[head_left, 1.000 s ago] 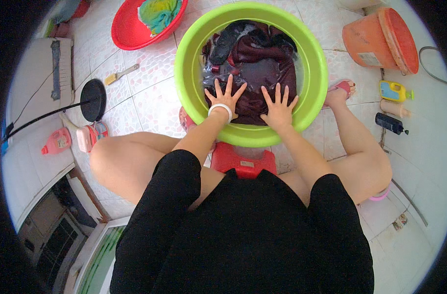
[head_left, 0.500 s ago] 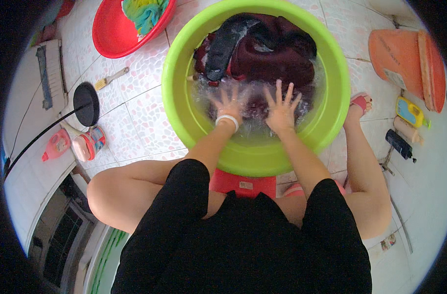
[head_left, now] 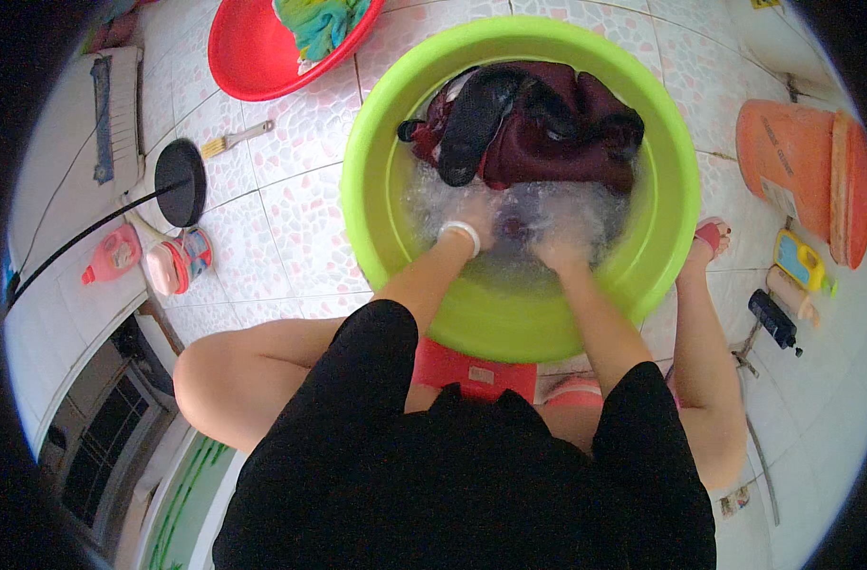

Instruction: The person washes clothes in a green plastic basin using their hands, wrings out a dark garment, then pours the dirty water into a toilet before starting on another pile of clothes.

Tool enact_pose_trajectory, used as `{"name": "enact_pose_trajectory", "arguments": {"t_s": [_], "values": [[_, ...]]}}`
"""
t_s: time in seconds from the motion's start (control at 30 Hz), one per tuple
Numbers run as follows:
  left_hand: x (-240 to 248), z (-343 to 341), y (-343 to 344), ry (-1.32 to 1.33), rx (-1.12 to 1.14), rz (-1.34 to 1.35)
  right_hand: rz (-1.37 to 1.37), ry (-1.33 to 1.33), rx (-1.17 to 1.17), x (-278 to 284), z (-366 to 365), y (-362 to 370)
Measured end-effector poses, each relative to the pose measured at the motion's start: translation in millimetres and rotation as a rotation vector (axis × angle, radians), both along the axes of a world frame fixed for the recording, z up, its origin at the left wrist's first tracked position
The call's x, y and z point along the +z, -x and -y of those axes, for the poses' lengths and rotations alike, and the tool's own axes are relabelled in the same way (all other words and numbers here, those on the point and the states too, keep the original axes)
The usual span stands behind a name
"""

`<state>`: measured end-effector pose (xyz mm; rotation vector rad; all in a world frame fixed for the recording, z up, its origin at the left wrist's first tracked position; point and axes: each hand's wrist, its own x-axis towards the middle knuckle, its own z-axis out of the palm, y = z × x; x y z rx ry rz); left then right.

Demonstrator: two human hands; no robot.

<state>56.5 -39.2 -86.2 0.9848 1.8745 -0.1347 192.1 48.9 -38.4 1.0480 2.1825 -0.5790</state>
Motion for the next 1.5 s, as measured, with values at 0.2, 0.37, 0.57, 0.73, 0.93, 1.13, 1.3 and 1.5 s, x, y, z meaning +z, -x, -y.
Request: {"name": "enact_pose_trajectory", "arguments": {"t_s": [0.2,0.37,0.57,0.73,0.93,1.13,1.3,1.5], "values": [[30,-15,18,0.078,-0.265,0.075,-0.153,-0.296,0.178,-22,12,-57],[62,11,13,-0.06,-0.273,-0.009,-0.065,-0.459,0.269,-4,34,-58],[81,31,36,-0.223,-0.245,0.153,-0.316,-0.215,-0.111,54,25,-77],[156,21,54,-0.447,-0.115,0.183,-0.696,-0.101,-0.2,124,0,-72],[238,12,67,-0.7,-0.011,0.208,-0.823,-0.161,-0.203,222,-20,-55],[327,19,75,-0.848,0.016,0.212,-0.948,-0.152,-0.115,298,-27,-40],[373,16,90,-1.108,0.058,0.237,-1.222,-0.216,0.01,340,-38,-36],[430,30,80,-1.13,0.322,0.44,-1.204,-0.008,-0.146,409,-21,-37]]}}
